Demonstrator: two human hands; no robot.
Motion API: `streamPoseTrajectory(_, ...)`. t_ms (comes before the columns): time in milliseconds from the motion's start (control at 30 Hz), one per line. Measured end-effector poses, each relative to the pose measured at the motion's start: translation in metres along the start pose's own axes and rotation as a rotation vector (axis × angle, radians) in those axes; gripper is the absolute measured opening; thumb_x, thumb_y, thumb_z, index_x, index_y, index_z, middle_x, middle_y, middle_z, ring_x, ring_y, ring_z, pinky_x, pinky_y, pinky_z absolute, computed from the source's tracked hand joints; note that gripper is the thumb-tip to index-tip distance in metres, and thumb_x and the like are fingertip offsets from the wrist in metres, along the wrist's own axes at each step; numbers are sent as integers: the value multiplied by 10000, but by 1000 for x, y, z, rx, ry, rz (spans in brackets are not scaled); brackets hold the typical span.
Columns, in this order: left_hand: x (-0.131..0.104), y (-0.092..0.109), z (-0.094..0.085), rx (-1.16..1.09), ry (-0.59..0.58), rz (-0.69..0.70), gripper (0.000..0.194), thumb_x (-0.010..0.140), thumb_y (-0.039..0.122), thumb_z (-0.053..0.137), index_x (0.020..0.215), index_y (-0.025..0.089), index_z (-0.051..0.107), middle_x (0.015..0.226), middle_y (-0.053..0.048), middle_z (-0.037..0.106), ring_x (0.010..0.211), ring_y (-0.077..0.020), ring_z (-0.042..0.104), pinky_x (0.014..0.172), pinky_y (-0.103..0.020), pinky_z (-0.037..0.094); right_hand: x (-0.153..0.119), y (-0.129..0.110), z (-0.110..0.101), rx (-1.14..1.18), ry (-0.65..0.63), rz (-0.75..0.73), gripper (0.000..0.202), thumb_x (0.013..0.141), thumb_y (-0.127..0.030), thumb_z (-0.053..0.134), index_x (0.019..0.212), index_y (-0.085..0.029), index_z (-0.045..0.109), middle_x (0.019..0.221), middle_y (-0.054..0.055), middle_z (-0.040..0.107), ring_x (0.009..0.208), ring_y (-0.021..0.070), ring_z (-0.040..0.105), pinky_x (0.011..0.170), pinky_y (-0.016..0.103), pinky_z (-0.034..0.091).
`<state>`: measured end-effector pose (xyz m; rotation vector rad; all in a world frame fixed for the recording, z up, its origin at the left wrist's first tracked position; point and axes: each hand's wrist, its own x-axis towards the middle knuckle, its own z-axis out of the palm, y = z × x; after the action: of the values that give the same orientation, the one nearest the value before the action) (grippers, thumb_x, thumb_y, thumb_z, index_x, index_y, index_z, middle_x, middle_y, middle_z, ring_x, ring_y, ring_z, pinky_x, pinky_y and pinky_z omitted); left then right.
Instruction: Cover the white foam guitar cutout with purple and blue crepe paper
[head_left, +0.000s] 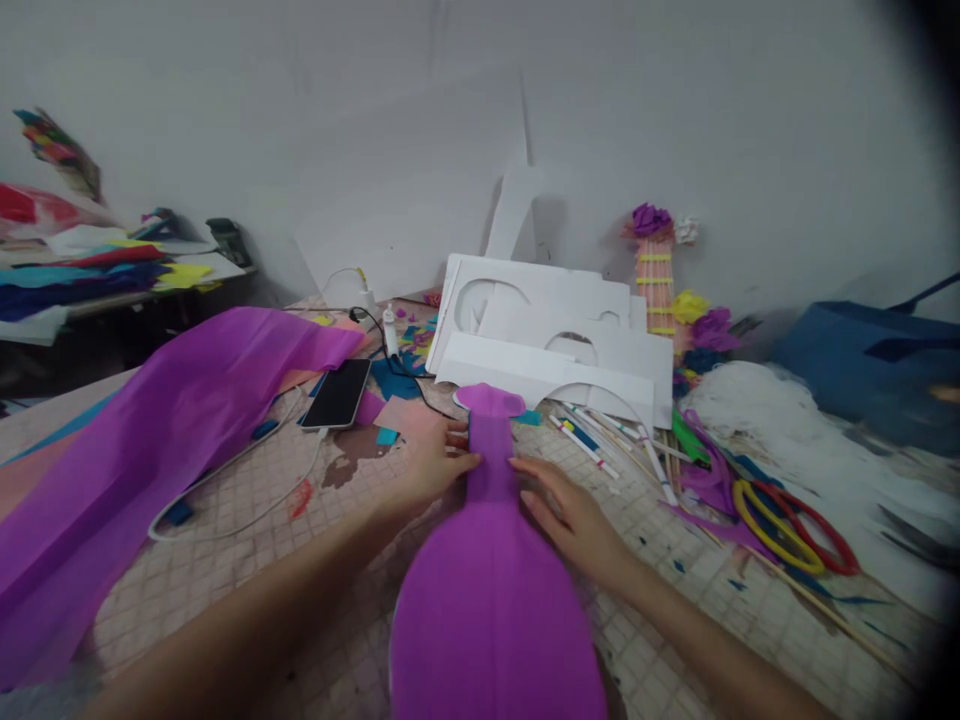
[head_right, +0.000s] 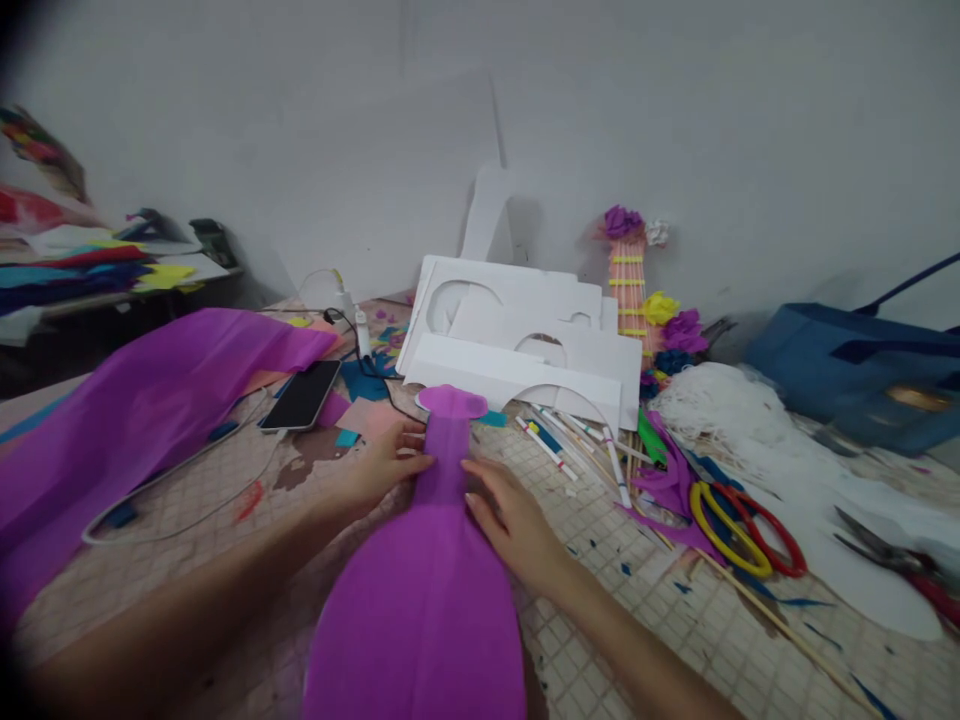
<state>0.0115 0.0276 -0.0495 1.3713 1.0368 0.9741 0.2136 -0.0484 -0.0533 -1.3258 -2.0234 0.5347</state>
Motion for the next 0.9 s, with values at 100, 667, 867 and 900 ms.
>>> streamPoseTrajectory(100,1,9,-10,-131,12,-18,420,677,207,713,1042,158,512,878,-40,638,768,-162,639,670,-286,510,18,6,-4,100,22,37,323,960,-322,391,1221,-211,544,1234,86,631,1148,203,571,997,403,439)
streamPoseTrajectory(667,3,29,-46,-356,22,-120,513,630,134,751,1086,140,516,877,-48,672,726,-137,648,700,-276,496,123,41,24,483,18,164,256,932,-371,539,1039,-155,624,1061,60,659,946,195,636,846,420,509)
streamPoseTrajectory(867,-2,18,-29,-350,-91,-195,512,597,132,778,1060,167,561,786,-6,657,678,-137,639,627,-250,479,106,43,12,600,52,221,261,935,-375,533,1033,-147,613,992,48,664,886,182,649,804,399,530)
streamPoseTrajectory(900,-3,14,-25,-347,-104,-212,521,592,134,785,1059,170,557,778,-2,652,680,-139,639,629,-254,480,98,44,7,614,75,246,273,939,-384,521,1048,-146,601,984,46,661,850,173,653,770,382,539)
